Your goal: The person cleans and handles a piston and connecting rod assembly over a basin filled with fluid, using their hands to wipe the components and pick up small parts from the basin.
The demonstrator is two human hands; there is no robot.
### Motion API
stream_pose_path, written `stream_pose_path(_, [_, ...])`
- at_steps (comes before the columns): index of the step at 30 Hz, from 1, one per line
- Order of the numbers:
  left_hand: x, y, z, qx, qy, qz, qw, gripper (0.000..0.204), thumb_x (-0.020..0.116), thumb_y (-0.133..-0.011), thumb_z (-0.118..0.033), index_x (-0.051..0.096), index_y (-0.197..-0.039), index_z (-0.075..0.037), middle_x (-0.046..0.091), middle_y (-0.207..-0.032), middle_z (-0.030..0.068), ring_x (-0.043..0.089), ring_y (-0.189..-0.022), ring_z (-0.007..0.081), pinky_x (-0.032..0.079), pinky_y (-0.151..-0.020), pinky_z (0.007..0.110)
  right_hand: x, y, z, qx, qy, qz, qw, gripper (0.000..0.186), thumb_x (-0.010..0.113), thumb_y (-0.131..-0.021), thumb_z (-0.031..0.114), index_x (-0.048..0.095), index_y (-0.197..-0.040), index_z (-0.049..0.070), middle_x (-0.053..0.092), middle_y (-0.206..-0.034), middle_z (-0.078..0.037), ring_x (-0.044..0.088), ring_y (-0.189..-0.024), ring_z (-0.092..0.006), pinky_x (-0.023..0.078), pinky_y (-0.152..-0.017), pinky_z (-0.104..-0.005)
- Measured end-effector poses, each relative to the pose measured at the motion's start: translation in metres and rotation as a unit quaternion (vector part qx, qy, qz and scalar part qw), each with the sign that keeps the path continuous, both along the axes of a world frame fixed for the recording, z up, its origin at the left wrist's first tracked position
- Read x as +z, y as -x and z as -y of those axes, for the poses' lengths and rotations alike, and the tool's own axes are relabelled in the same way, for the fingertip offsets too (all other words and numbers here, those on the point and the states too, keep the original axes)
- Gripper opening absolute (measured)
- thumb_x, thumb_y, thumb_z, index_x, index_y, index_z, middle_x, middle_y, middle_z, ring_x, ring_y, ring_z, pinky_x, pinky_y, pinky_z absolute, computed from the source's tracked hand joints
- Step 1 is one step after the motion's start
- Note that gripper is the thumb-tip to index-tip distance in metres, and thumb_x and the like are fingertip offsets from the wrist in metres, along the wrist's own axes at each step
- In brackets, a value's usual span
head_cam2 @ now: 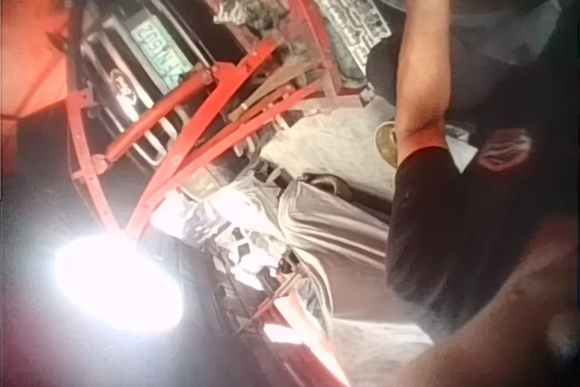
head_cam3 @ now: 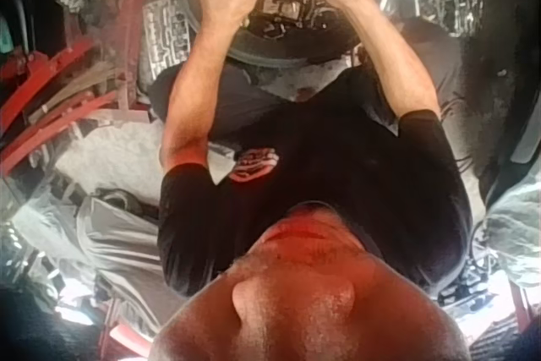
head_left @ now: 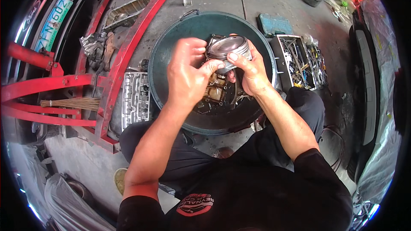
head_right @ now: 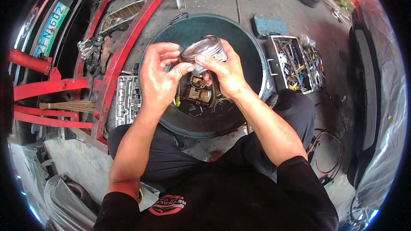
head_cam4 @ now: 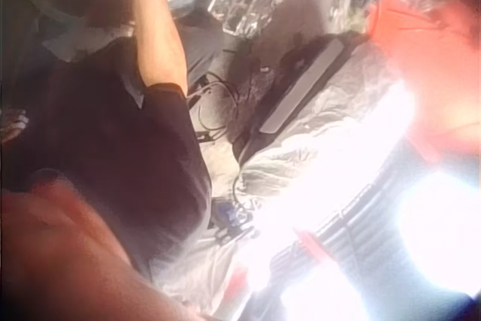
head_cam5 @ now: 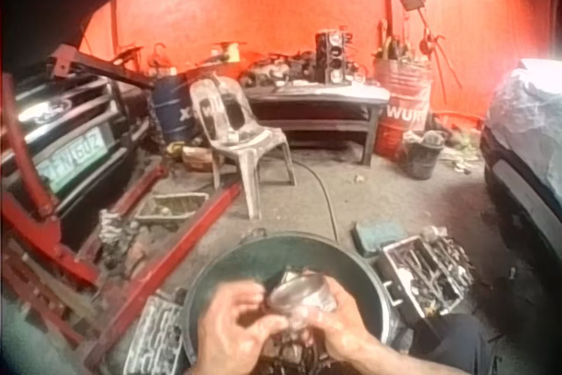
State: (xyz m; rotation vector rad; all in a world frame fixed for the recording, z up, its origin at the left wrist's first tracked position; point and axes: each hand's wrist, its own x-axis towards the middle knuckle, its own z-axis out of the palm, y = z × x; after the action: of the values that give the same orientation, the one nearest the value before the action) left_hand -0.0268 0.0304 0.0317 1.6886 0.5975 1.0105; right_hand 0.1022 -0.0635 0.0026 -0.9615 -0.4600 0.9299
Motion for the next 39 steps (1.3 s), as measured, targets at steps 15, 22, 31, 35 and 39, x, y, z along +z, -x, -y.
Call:
stream_pose_path(15, [-0.015, 0.010, -0.027, -0.225, 0.287, 0.013, 0.931, 0.048, 0.082, -0.076, -0.010, 0.057, -0.116, 0.002, 0.063, -0.106, 0.0074, 0.059, -0.101, 0.0157, 0.046, -0.094, 0.030, -0.018, -0.007, 0.006, 0.202, -0.044, -0.107, 0.973, 0.051, 0.071, -0.084, 0.039, 0.053, -0.117, 0.005, 0.061, -0.086, -0.007, 0.053, -0.056, -0.0106, 0.043, -0.044, -0.0247])
stream_pose_path(22, [-0.024, 0.004, -0.018, -0.233, 0.331, 0.124, 0.906, 0.046, 0.076, -0.080, -0.005, 0.054, -0.120, 0.004, 0.062, -0.112, 0.0111, 0.058, -0.106, 0.0190, 0.044, -0.098, 0.033, -0.006, -0.002, 0.004, 0.082, -0.024, 0.001, 0.996, 0.054, 0.076, -0.079, 0.027, 0.048, -0.121, 0.007, 0.062, -0.094, -0.009, 0.059, -0.061, -0.0142, 0.047, -0.043, -0.0238])
stream_pose_path(31, [-0.034, -0.001, -0.019, -0.169, 0.421, 0.174, 0.874, 0.019, 0.058, -0.094, -0.007, 0.061, -0.111, 0.000, 0.067, -0.104, 0.0120, 0.065, -0.095, 0.0218, 0.049, -0.088, 0.038, -0.009, -0.005, 0.004, 0.140, -0.070, -0.028, 0.987, 0.065, 0.075, -0.075, 0.037, 0.050, -0.122, 0.000, 0.062, -0.096, -0.012, 0.058, -0.065, -0.0130, 0.043, -0.044, -0.0236])
stream_pose_path(35, [-0.029, -0.008, -0.014, -0.143, 0.468, 0.187, 0.852, 0.017, 0.056, -0.095, -0.008, 0.060, -0.109, 0.000, 0.067, -0.103, 0.0119, 0.065, -0.093, 0.0216, 0.050, -0.085, 0.038, -0.012, -0.009, 0.002, 0.175, -0.080, -0.057, 0.980, 0.067, 0.075, -0.075, 0.038, 0.050, -0.123, 0.000, 0.063, -0.097, -0.011, 0.058, -0.065, -0.0129, 0.042, -0.045, -0.0235])
stream_pose_path(39, [-0.033, -0.015, -0.016, -0.092, 0.475, 0.208, 0.850, 0.015, 0.054, -0.095, -0.009, 0.058, -0.102, 0.003, 0.065, -0.095, 0.0128, 0.065, -0.085, 0.0229, 0.052, -0.079, 0.037, -0.016, -0.007, -0.005, 0.162, -0.057, -0.008, 0.985, 0.065, 0.075, -0.075, 0.037, 0.050, -0.123, 0.000, 0.063, -0.098, -0.011, 0.059, -0.067, -0.0136, 0.043, -0.046, -0.0240])
